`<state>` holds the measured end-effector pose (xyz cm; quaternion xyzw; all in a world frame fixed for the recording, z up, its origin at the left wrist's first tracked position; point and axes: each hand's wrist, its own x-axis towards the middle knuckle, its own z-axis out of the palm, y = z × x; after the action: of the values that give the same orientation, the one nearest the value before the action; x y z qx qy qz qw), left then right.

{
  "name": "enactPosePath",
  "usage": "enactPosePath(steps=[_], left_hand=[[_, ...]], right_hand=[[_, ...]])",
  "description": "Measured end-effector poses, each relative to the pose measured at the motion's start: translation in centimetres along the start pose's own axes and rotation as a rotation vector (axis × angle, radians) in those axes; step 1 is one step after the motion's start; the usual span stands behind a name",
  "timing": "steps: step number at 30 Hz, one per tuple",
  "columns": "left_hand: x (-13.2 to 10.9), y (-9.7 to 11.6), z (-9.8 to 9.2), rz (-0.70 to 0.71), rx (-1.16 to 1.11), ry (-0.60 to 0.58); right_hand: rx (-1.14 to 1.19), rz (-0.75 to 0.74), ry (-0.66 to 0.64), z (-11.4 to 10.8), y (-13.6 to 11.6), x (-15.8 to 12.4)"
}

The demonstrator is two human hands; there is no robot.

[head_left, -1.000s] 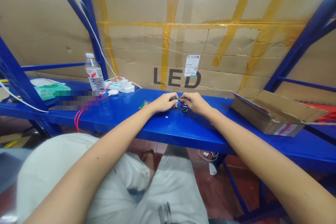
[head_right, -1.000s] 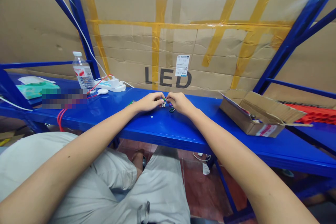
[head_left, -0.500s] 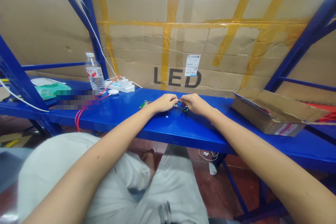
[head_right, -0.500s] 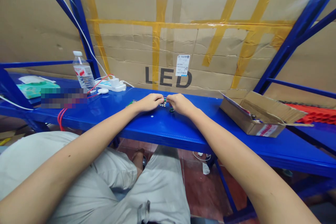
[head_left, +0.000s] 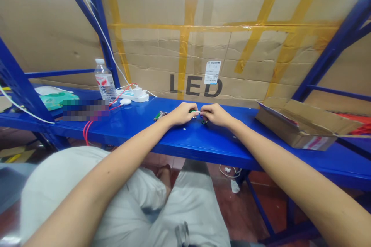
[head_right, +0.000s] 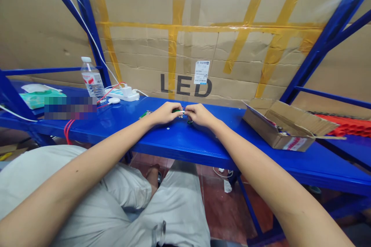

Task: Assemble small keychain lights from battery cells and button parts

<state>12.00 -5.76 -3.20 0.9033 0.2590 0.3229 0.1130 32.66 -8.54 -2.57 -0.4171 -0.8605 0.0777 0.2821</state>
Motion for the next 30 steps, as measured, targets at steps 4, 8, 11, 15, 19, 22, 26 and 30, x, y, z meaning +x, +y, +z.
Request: enactPosePath(steps=[4, 8, 11, 15, 19, 22, 26, 30], left_hand=[[-0.02, 0.04, -0.03, 0.034, 0.023, 0.007], [0.15, 0.06, -0.16, -0.015, 0.036, 0.007], [0.29, 0.06, -0.20, -0.034, 0.041, -0.023], [0.35, -0.04, -0.07, -0.010, 0.032, -0.003], [0.33, -0.19, 0.02, 0.037, 0.022, 0.016], [0.36, -0.22, -0.03, 0.062, 0.041, 0.022], [0.43, -0.09, -0.10, 0.091, 0.074, 0.024], [0.43, -0.13, -0.13, 0.090, 0.060, 0.036]], right_hand=[[-0.011, -0.004, 0.009, -0.08, -0.19, 0.07], [-0.083, -0.061, 0.079, -0.06, -0.23, 0.22], [-0.115, -0.091, 0.074, 0.00, 0.00, 0.24], [-0.117, -0.089, 0.083, 0.08, 0.18, 0.11], [-0.066, -0.057, 0.082, 0.19, -0.08, 0.07], [-0.015, -0.025, 0.093, 0.33, -0.25, 0.11], [0.035, 0.018, 0.090, 0.56, -0.03, 0.16], [0.071, 0.052, 0.084, 0.71, 0.31, 0.46]])
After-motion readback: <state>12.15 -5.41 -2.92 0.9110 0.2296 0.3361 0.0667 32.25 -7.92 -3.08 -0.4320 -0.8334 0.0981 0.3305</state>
